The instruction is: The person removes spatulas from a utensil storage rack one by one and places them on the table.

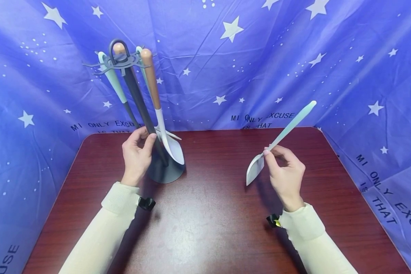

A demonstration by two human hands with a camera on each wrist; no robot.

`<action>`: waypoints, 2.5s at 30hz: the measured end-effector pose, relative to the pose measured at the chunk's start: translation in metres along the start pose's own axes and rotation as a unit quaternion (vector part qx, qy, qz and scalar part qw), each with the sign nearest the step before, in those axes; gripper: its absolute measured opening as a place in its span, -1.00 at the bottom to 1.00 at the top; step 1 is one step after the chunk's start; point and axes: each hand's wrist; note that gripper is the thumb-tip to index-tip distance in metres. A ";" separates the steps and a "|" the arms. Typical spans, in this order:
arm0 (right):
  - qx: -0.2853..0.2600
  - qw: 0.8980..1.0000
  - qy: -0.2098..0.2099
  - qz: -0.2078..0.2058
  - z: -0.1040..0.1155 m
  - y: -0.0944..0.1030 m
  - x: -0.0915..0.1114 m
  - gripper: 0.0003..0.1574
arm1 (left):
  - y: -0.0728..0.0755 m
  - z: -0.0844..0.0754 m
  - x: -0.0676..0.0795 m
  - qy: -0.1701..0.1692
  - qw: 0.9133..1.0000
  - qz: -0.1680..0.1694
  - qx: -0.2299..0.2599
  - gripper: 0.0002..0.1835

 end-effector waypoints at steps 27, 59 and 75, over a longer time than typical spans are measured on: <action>0.083 0.996 -0.042 0.012 -0.030 0.039 -0.028 -0.87 | -0.001 0.001 0.000 -0.009 1.000 -0.003 -0.001 -0.82; 0.290 0.948 -0.089 0.093 -0.074 0.099 -0.063 -0.79 | 0.000 0.000 0.000 -0.003 1.000 -0.001 -0.003 -0.83; 0.344 0.923 -0.103 0.140 -0.091 0.120 -0.074 -0.71 | -0.001 0.001 0.000 -0.003 1.000 -0.003 0.004 -0.82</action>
Point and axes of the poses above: each hand's wrist, its own x-axis away from the middle knuckle, its own y-axis out of the back of the hand, z = x × y, and after that the axes turned 4 degrees about -z, right-handed
